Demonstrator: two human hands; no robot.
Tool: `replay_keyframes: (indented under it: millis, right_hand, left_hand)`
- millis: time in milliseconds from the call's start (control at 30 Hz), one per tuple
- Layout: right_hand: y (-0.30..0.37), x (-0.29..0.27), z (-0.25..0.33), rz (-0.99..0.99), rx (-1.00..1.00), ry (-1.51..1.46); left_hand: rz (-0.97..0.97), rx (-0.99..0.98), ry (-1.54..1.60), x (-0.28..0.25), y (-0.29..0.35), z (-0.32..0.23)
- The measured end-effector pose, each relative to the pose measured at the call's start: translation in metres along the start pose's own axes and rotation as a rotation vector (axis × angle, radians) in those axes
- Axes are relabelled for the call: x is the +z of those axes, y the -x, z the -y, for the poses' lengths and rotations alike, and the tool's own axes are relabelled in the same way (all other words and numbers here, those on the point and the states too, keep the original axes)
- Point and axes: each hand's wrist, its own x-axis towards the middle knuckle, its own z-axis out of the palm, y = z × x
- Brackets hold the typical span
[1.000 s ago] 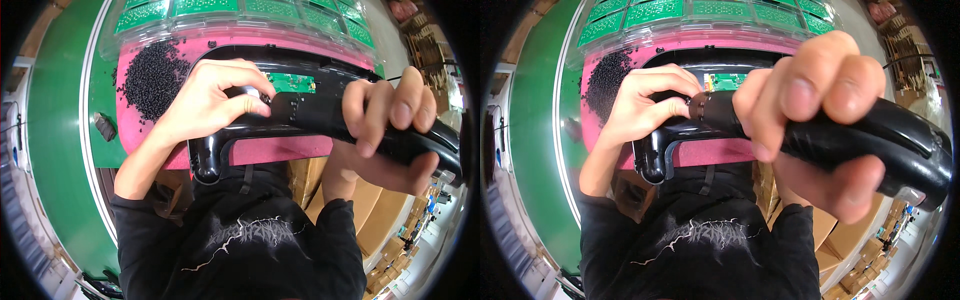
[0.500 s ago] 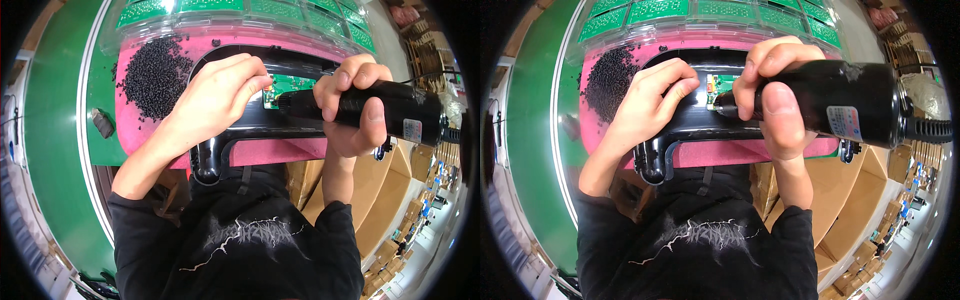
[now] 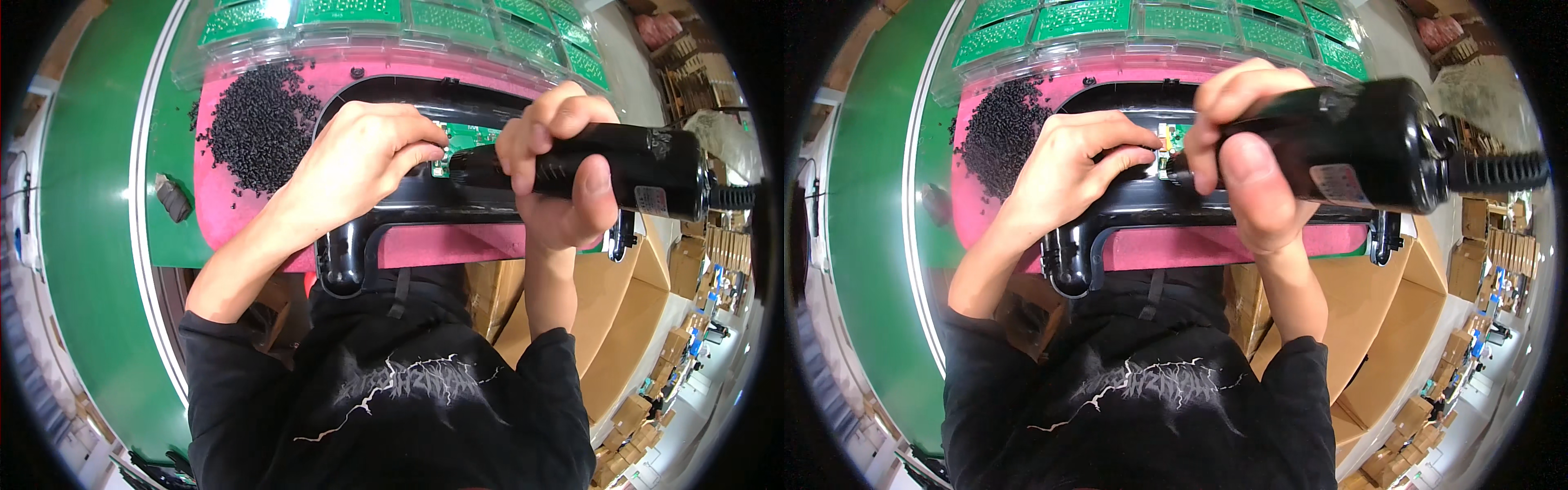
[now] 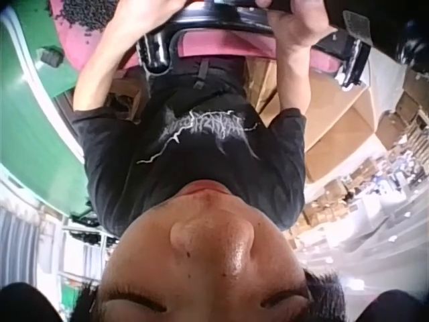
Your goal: Use an electric screwdriver to fasten a circuit board onto a plastic housing.
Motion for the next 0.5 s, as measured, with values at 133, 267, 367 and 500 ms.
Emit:
replay_keyframes:
  millis: [133,267,367,500]
  right_hand:
    - [0.007,-0.008,0.007,-0.162,-0.125,-0.266]
    - [0.003,0.0,0.03,-0.248,-0.165,-0.435]
    - [0.003,-0.002,0.048,-0.249,-0.181,-0.458]
    - [0.001,-0.005,0.057,-0.191,-0.204,-0.462]
  left_hand:
    - [0.013,0.093,0.099,-0.001,-0.002,-0.004]
    - [-0.016,0.081,0.187,-0.003,0.001,-0.005]
    - [0.027,0.086,0.221,-0.001,-0.002,-0.007]
    - [0.058,0.029,0.216,-0.005,0.0,-0.01]
